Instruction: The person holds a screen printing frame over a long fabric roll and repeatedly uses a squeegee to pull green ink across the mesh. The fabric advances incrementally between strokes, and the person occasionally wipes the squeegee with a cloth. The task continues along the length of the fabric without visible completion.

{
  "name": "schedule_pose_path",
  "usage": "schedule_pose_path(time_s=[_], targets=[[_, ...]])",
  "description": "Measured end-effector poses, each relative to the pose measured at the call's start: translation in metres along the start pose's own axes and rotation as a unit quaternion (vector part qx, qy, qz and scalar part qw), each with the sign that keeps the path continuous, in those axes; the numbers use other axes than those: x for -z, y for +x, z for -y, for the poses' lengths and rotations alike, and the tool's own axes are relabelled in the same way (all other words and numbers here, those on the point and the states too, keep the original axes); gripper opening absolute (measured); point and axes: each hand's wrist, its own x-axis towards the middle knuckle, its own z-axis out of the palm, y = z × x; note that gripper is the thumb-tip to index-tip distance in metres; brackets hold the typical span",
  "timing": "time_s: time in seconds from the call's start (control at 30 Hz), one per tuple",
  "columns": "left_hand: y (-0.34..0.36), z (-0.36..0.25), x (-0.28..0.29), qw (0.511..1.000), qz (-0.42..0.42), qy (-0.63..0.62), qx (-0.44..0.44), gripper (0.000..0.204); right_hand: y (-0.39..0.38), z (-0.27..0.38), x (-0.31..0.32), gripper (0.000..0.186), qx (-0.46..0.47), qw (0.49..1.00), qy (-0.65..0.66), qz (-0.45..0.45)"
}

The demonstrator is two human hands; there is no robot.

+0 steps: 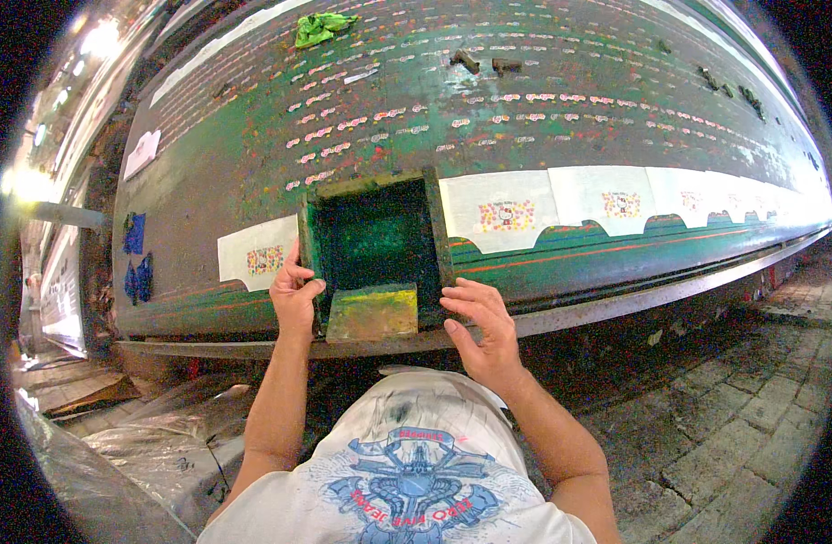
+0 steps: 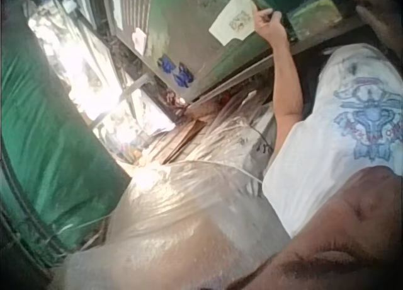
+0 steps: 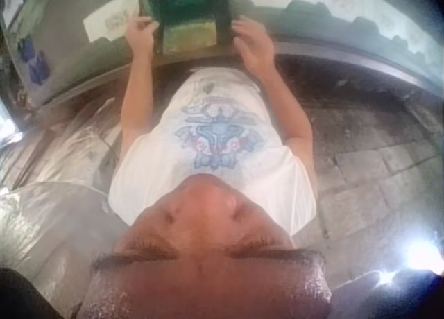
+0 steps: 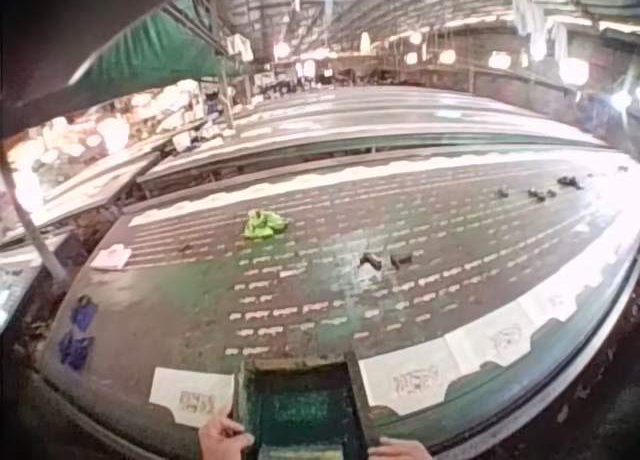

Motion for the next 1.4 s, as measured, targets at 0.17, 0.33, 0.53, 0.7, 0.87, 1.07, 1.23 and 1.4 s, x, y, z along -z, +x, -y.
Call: schedule_pose_path(time_s=[0.17,0.33,0.53,0.7,0.87,1.07,1.23,1.4], targets=[[0.001,0.01,0.005,1.0,0.001,-0.003,0.001,0.032,0.012,0.025,-0.005,0.034,0.087,0.992,-0.069,0.052],[0.001,0.012,0.007,1.0,0.009,0.008,-0.021,0.03,0.037,0.051,-0.035,0.048,0.191,0.947,-0.169,0.196],[-0.004,0.001,0.0,0.999,0.012,0.038,0.02,0.027,0.06,0.054,-0.074,0.041,0.199,0.878,-0.33,0.285],[-0.004,-0.011,-0.007,0.999,0.005,0.034,0.019,0.028,0.121,0.072,-0.061,0.013,0.155,0.863,-0.308,0.37],[-0.004,-0.006,-0.01,0.999,0.022,0.031,0.001,0.021,0.187,0.05,-0.063,0.025,0.077,0.875,-0.306,0.367],[-0.005,-0.001,-0.009,0.992,0.017,0.103,-0.077,0.021,0.215,0.03,-0.082,0.035,0.1,0.907,-0.353,0.206],[-0.007,0.0,-0.01,0.989,0.016,0.116,-0.085,0.021,0.179,0.034,-0.086,0.047,0.129,0.897,-0.364,0.216],[-0.008,-0.007,-0.007,0.988,0.02,0.134,-0.074,0.022,0.121,0.053,-0.09,0.05,0.14,0.891,-0.354,0.248]])
